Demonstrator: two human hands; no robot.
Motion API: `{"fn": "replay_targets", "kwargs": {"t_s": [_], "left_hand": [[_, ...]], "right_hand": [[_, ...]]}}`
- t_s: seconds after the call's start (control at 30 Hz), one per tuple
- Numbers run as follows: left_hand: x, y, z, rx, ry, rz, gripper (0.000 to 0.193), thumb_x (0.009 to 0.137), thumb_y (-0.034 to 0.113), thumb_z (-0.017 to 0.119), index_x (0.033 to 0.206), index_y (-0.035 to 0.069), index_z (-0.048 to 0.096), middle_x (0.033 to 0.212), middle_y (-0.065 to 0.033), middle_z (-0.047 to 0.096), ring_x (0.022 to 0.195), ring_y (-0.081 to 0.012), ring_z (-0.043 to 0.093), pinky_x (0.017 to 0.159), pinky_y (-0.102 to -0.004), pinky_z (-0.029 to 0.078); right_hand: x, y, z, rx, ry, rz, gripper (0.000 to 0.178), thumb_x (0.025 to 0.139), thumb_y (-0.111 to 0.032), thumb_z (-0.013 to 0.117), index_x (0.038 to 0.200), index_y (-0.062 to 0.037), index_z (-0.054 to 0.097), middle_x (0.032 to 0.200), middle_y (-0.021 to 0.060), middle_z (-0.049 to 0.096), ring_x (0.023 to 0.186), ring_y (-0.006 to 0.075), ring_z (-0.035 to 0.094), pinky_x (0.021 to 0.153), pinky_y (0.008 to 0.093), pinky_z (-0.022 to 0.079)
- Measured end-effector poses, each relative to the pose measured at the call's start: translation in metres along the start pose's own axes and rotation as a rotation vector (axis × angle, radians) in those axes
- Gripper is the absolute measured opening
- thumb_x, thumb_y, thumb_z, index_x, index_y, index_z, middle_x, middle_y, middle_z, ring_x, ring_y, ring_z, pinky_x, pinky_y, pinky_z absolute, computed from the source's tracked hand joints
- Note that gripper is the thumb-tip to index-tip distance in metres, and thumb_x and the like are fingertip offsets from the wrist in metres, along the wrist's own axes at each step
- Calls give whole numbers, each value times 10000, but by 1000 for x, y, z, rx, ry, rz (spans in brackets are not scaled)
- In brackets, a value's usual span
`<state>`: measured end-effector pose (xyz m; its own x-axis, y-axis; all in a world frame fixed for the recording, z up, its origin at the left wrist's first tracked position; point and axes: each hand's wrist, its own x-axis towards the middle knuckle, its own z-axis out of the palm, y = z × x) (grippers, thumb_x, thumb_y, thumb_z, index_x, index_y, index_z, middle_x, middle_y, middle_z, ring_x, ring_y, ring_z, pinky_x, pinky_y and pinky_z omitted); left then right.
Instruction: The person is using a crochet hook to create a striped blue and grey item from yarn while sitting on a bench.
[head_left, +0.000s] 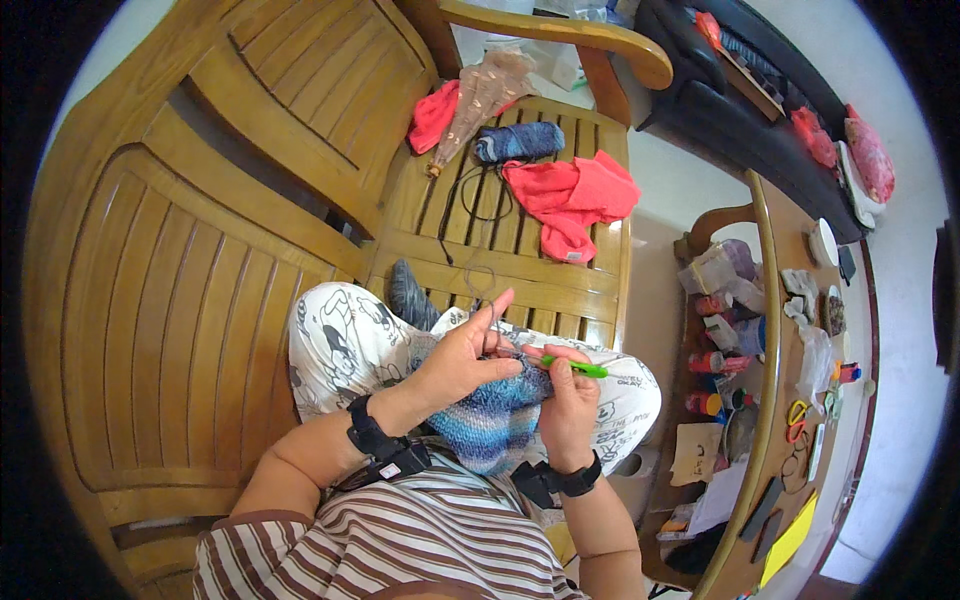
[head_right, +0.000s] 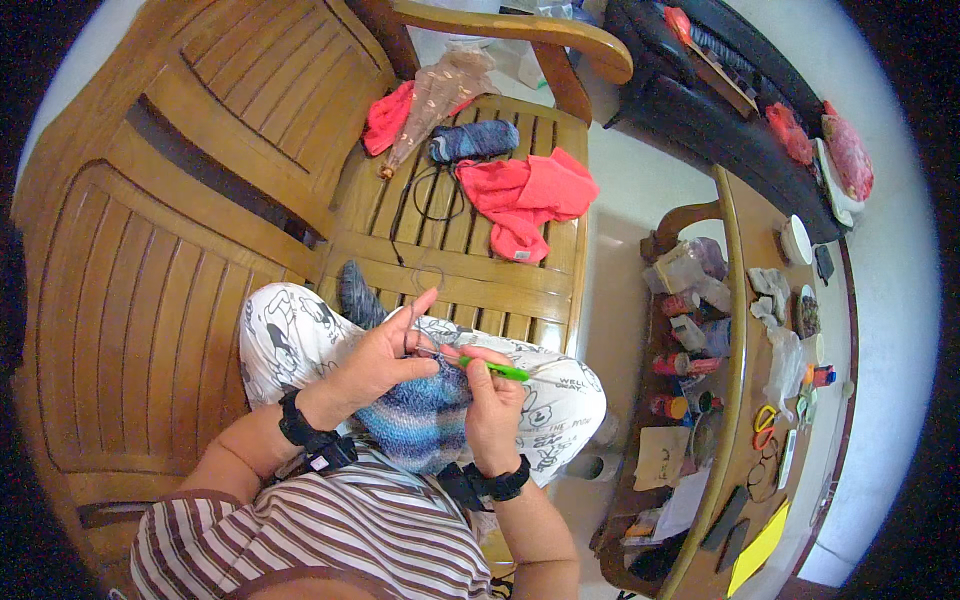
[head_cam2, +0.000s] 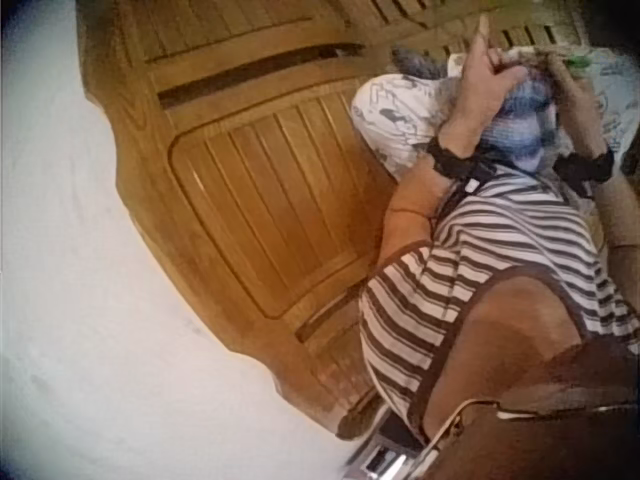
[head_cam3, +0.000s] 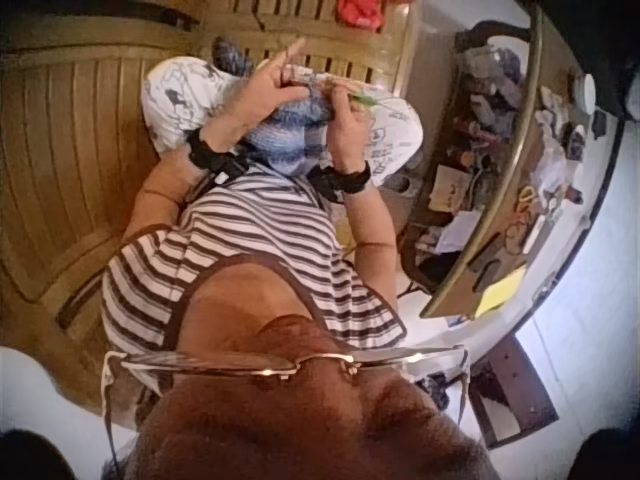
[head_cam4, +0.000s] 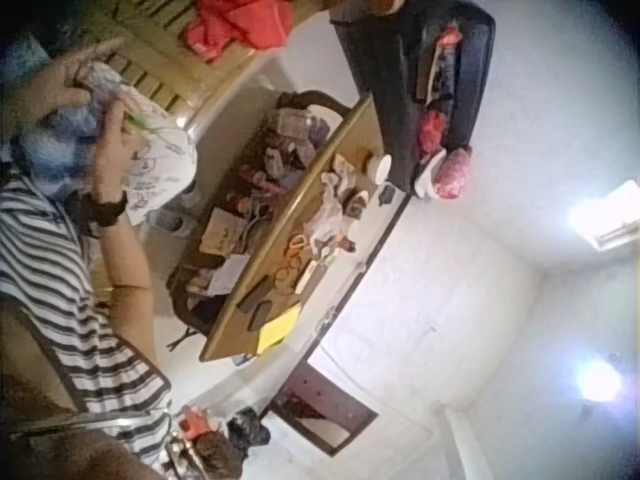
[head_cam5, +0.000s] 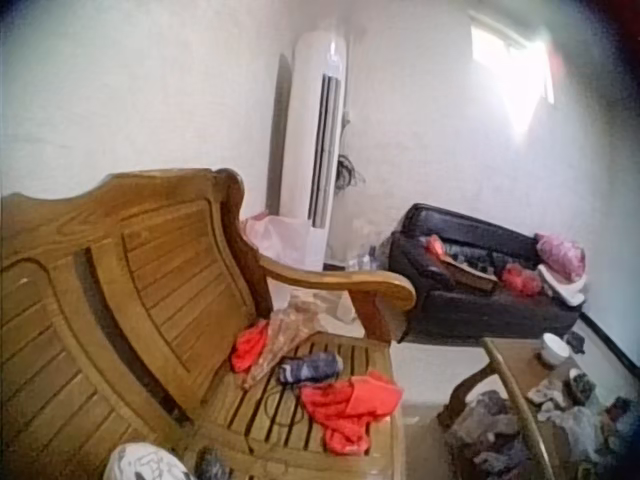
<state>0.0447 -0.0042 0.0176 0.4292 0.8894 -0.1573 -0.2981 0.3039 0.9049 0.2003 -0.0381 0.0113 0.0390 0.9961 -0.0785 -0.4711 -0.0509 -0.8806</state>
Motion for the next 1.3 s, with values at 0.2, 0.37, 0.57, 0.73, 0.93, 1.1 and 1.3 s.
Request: {"fn": "replay_targets", "kwargs": {"t_s": [0.2,0.37,0.57,0.73,0.93,1.1,1.3], "left_hand": [[-4,-3,1,83,102,66,905,771,-7,618,1411,64,-17,781,-21,563,723,-56,525,681,-195,434],[-5,-4,1,181,130,126,924,767,-17,615,1403,47,-52,773,-46,579,701,-71,544,664,-208,445],[-8,20,-1,800,202,411,773,812,88,597,1411,67,108,607,-16,552,603,-75,553,623,-227,460],[-2,33,-23,605,207,122,415,914,198,448,1324,147,405,527,-10,506,499,-79,515,503,-226,427],[-4,52,-19,506,-52,206,306,933,225,421,1191,128,553,543,14,483,520,-56,488,519,-190,403],[29,51,-96,784,20,55,240,901,208,462,1032,56,594,661,-25,542,634,-105,535,574,-229,426],[26,41,-109,1315,96,328,302,819,79,484,1114,28,528,1176,-135,470,1034,-206,505,769,-319,458]], "right_hand": [[-1,14,0,-390,-67,-342,169,865,-37,524,1014,19,579,1029,161,612,994,253,567,870,332,433],[2,17,0,-578,-122,-574,169,853,5,521,1000,0,604,1022,155,618,1008,240,546,877,338,426],[2,15,2,-398,-97,-367,165,821,23,547,970,0,614,994,138,640,956,240,583,878,354,416],[1,12,0,-264,-160,-207,153,848,6,518,969,7,614,982,121,638,938,182,581,855,309,429],[9,6,7,-364,-219,-110,162,866,-3,496,981,-1,610,972,94,638,886,140,584,813,261,439],[10,6,-2,-232,-267,-27,142,879,-40,502,972,3,600,951,92,643,866,142,587,802,256,439],[16,7,-4,-21,-181,69,138,890,-88,509,969,13,559,935,118,624,935,207,599,835,300,456]]}}
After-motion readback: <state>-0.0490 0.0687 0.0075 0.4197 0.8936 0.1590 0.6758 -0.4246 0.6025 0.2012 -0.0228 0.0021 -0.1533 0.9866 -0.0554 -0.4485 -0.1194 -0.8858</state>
